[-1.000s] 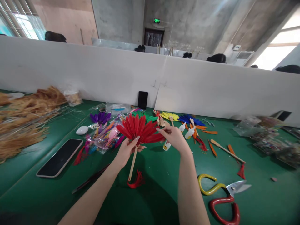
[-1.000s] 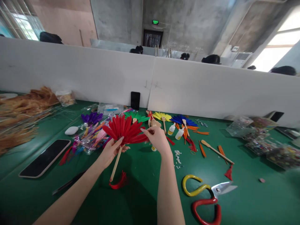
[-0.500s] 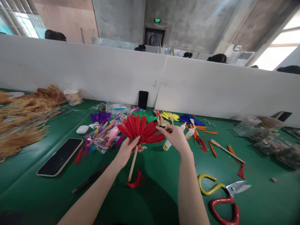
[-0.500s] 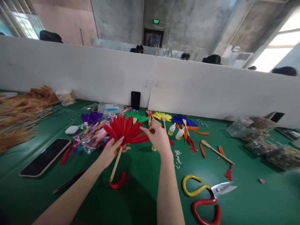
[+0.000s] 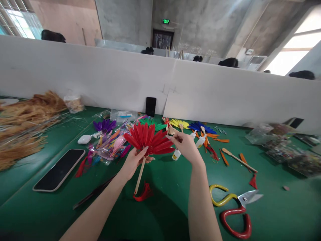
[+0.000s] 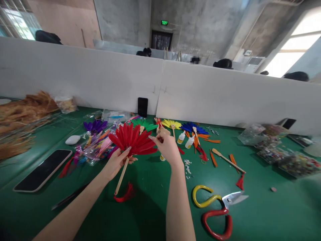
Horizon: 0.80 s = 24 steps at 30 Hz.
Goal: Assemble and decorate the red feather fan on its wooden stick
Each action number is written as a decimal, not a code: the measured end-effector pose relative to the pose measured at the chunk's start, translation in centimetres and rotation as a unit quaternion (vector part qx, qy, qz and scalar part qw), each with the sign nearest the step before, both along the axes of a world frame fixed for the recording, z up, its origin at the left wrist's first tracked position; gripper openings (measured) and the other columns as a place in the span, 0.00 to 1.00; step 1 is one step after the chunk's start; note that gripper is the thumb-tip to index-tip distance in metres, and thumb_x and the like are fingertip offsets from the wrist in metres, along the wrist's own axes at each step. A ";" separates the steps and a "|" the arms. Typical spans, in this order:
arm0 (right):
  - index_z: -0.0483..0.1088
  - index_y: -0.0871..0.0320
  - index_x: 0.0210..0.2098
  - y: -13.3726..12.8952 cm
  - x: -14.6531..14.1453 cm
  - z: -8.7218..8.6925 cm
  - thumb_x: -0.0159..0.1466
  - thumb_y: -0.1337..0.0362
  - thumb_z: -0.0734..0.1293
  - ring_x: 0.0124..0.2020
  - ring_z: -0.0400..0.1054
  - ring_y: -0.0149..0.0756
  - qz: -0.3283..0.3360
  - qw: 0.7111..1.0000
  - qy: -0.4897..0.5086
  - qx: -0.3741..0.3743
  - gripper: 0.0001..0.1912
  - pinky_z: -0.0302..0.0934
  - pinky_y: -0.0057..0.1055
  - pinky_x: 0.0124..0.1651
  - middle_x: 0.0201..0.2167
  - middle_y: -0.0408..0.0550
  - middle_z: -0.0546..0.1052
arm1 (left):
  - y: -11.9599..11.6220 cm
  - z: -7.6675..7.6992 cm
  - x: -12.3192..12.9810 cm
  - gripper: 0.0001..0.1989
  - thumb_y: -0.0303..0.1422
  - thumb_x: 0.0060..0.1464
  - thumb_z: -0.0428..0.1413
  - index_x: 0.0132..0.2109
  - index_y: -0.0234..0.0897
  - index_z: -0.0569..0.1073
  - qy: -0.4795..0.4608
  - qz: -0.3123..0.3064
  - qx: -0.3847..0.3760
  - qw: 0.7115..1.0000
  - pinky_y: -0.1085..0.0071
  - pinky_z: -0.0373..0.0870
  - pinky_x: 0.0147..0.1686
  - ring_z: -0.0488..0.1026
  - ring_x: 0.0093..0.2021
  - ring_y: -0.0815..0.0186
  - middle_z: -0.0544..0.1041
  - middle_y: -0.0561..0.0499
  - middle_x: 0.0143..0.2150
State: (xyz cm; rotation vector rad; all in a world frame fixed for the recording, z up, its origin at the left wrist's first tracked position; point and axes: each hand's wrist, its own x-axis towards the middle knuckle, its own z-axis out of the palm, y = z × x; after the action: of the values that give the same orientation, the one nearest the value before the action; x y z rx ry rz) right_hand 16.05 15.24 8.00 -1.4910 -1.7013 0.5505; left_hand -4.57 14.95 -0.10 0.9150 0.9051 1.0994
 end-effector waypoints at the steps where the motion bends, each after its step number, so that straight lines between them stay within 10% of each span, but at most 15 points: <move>1: 0.59 0.55 0.19 0.1 0.0 -0.1 0.57 0.45 0.62 0.19 0.54 0.30 -0.005 1.000 -0.007 0.006 0.22 0.49 0.28 0.23 0.15 0.39 0.60 | 0.0 0.0 0.0 0.17 0.40 0.48 0.61 0.41 0.34 0.69 0.001 -0.001 0.000 1.000 0.75 0.73 0.26 0.77 0.29 0.64 0.75 0.53 0.26; 24: 0.63 0.55 0.23 0.1 0.9 0.0 0.63 0.46 0.53 0.18 0.63 0.34 -0.054 0.998 -0.016 0.001 0.23 0.53 0.28 0.23 0.15 0.44 0.69 | -0.1 0.5 0.1 0.17 0.37 0.47 0.62 0.41 0.34 0.67 0.013 -0.002 -0.007 1.000 0.77 0.72 0.26 0.77 0.28 0.66 0.74 0.55 0.26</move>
State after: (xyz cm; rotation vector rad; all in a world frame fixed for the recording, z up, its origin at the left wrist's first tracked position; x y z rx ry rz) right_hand 16.90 15.33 8.01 -1.5878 -1.6344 0.4690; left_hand -4.45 14.87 0.44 0.9214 0.9294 1.0784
